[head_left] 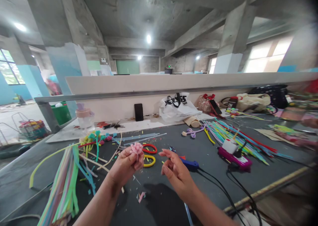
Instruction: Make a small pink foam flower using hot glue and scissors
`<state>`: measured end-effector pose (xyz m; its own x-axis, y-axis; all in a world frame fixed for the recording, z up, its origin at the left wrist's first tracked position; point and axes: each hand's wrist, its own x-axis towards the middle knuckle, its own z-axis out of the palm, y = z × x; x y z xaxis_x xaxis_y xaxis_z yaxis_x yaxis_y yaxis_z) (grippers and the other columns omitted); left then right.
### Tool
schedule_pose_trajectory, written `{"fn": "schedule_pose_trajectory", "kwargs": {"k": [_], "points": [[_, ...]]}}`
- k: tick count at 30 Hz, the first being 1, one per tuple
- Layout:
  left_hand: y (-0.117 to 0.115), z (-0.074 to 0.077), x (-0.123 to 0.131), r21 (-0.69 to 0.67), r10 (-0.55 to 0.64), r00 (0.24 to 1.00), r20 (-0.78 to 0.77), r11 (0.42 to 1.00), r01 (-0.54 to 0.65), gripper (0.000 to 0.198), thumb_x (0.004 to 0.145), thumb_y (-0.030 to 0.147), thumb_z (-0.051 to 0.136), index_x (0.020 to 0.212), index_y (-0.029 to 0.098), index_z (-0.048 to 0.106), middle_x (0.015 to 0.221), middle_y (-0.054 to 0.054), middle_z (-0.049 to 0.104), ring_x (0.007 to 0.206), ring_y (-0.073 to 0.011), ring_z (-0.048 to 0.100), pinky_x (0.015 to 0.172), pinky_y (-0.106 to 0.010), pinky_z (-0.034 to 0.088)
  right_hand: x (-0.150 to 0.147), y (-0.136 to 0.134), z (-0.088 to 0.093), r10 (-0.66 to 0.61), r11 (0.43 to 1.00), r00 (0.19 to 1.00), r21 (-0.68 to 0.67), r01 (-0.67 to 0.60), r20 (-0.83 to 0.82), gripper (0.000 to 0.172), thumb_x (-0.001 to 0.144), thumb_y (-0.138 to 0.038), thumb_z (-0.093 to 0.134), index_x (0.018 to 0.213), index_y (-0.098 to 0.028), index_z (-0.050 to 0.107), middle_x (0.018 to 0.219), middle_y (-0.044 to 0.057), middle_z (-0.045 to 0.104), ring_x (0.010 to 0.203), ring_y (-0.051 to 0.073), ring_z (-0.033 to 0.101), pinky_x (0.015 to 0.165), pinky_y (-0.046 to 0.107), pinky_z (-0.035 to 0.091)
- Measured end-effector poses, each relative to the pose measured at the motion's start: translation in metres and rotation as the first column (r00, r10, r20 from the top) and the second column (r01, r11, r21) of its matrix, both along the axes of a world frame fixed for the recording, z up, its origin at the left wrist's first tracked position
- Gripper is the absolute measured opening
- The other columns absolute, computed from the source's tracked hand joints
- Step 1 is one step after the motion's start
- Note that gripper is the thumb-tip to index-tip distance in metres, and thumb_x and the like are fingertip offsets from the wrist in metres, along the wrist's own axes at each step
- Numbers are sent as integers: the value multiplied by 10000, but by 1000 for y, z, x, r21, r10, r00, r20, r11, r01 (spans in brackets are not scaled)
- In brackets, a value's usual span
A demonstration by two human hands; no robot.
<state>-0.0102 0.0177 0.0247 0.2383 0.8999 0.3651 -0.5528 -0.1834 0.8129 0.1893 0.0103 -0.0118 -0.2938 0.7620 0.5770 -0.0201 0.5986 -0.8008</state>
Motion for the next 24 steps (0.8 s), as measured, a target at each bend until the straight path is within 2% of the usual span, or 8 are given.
{"fn": "schedule_pose_trajectory", "kwargs": {"k": [4,7,10,13,17,24], "points": [[3,-1,-2,-21,90,996,-16,996,-90,289,690,387,690,626,152,534,555,37,464,435,-43,345,468,-217,286,0,0,0,-15,1000,1000,3,15,22,359,902,-287,446,1252,-299,366,1167,72,455,689,101,510,652,276,462],[8,1,-7,-39,241,969,-54,969,-243,213,724,352,668,719,156,586,604,32,516,471,-45,395,487,-200,312,0,-1,1,-24,1000,999,8,24,47,363,903,-287,443,1256,-309,362,1178,71,453,693,100,513,656,275,464],[16,8,-14,-22,425,898,-118,902,-430,173,706,306,691,764,158,625,654,18,597,561,-66,495,551,-187,362,0,-1,0,-26,1000,998,2,26,60,375,902,-291,445,1265,-313,353,1188,72,453,690,100,515,655,277,468],[22,18,-19,56,564,804,-186,823,-565,164,651,262,729,756,154,663,706,2,655,675,-106,559,658,-202,405,-1,0,-3,-31,999,998,-13,32,58,373,903,-298,443,1265,-308,351,1191,77,455,685,102,518,657,283,471],[26,23,-26,180,675,697,-242,737,-651,143,607,231,738,722,164,687,710,-6,674,694,-134,574,690,-219,420,-1,0,-3,-38,999,997,-17,39,66,371,907,-307,429,1268,-291,342,1197,93,453,685,111,521,657,293,473],[24,2,-46,318,769,566,-296,639,-701,74,627,240,712,685,207,680,650,1,599,671,-150,510,647,-216,399,0,3,-2,-59,998,993,-22,61,102,363,905,-315,422,1256,-291,337,1188,88,461,662,114,515,657,297,473]]}}
